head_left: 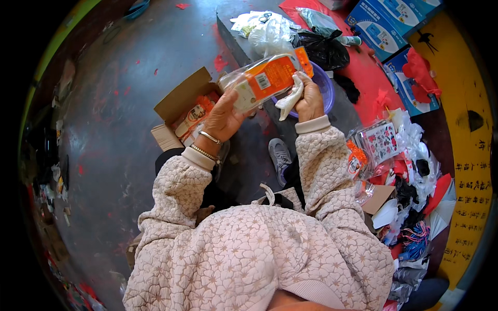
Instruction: The person sits on the floor and repeatedly wipes the surface of small packaged items with a white cloth. They pick up each package, wipe it thoroughly, and place it into a cardboard box. The process is repeated for multiple packages.
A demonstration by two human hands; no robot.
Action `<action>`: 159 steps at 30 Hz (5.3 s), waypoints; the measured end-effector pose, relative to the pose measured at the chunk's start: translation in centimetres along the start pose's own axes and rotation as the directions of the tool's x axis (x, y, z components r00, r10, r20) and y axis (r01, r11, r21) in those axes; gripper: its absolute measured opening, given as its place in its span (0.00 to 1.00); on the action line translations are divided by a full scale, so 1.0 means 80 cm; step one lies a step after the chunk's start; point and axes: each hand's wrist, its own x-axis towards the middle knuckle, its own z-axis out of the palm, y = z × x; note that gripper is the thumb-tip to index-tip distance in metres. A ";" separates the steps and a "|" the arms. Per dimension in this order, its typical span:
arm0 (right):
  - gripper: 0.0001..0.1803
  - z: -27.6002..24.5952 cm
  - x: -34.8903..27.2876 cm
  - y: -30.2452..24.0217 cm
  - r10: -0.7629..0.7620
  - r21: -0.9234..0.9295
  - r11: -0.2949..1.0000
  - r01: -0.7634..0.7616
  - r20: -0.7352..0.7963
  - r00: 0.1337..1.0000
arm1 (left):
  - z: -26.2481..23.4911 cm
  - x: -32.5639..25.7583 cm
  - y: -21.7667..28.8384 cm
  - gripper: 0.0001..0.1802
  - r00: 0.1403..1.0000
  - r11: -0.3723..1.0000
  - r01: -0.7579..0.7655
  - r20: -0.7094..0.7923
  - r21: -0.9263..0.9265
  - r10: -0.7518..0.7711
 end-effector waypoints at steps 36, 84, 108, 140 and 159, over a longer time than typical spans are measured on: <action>0.06 0.006 -0.032 -0.060 -0.737 -0.735 0.140 0.664 0.371 0.565 | -0.022 0.002 0.000 0.22 0.984 0.967 0.156 -0.117 0.202 -0.134; 0.13 -0.021 -0.023 -0.021 0.090 -0.309 0.950 0.031 0.369 0.925 | 0.008 0.009 0.038 0.27 0.991 0.984 -0.130 0.007 0.118 0.130; 0.05 0.058 -0.053 -0.009 -0.521 -0.363 -0.030 0.931 0.801 0.296 | 0.008 -0.005 -0.004 0.28 0.885 0.857 0.458 -0.024 0.236 -0.466; 0.05 0.015 -0.035 -0.006 0.153 -0.408 0.912 0.034 0.417 0.896 | 0.007 -0.014 0.013 0.34 0.926 0.916 0.345 0.085 0.204 -0.368; 0.12 0.010 -0.007 -0.046 -0.329 -0.626 0.675 0.390 0.218 0.919 | 0.016 -0.012 0.022 0.41 0.979 0.921 0.142 0.088 0.364 -0.186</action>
